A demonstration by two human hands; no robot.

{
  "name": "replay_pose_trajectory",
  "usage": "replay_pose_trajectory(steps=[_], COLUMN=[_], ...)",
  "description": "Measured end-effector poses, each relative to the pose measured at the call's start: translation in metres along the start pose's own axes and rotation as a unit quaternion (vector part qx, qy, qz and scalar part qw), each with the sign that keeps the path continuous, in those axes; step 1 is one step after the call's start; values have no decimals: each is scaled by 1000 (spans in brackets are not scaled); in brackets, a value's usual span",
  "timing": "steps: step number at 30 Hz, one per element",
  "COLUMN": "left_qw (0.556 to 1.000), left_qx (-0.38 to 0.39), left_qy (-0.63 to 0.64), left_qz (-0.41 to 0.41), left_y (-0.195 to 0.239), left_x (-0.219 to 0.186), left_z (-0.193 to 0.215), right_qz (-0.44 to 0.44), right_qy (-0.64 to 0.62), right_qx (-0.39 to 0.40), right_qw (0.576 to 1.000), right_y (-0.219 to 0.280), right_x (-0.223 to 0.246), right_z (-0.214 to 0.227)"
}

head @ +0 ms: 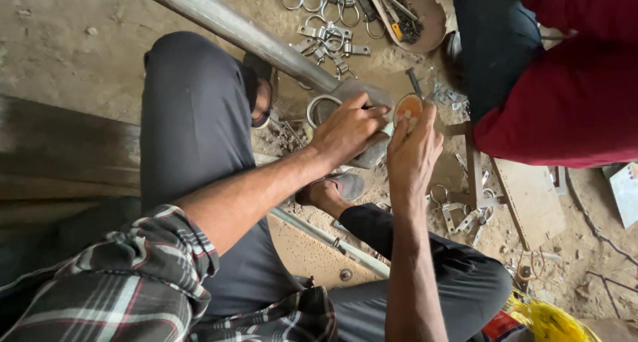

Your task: The person assembles metal components onto a pole by inserting a central hub onto the pole and then attaching small metal snap hooks to the hub using a hammer and a small tool.

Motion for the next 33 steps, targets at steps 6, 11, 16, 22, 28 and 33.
replay_pose_trajectory(steps=[6,11,16,22,28,33], left_qw=[999,1000,1000,1000,998,999], left_qx=[-26,-1,-28,-8,-10,32], left_qy=[-32,5,-10,12,-56,-29], left_qz=[4,18,-1,4,-16,23], left_y=[3,2,0,1,2,4], left_x=[6,7,7,4,10,11], left_z=[-13,-12,-9,-5,-11,-17], right_qz=[-104,10,-133,2,-100,-22], right_qy=[-45,3,-90,-15,-89,-24], right_qx=[105,-25,127,-1,123,28], right_qw=[988,1000,979,1000,983,999], right_y=[9,-5,11,-6,7,-5], right_x=[3,3,8,4,6,3], right_z=[13,4,25,7,26,8])
Point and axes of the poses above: each hand's wrist, its own y-axis away from the middle knuckle, its own z-axis out of the back of the hand, x = y × z, the point moved 1 cm from there along -y, towards the middle knuckle, and after that the axes turned 12 degrees about y, right-handed, at the moved point
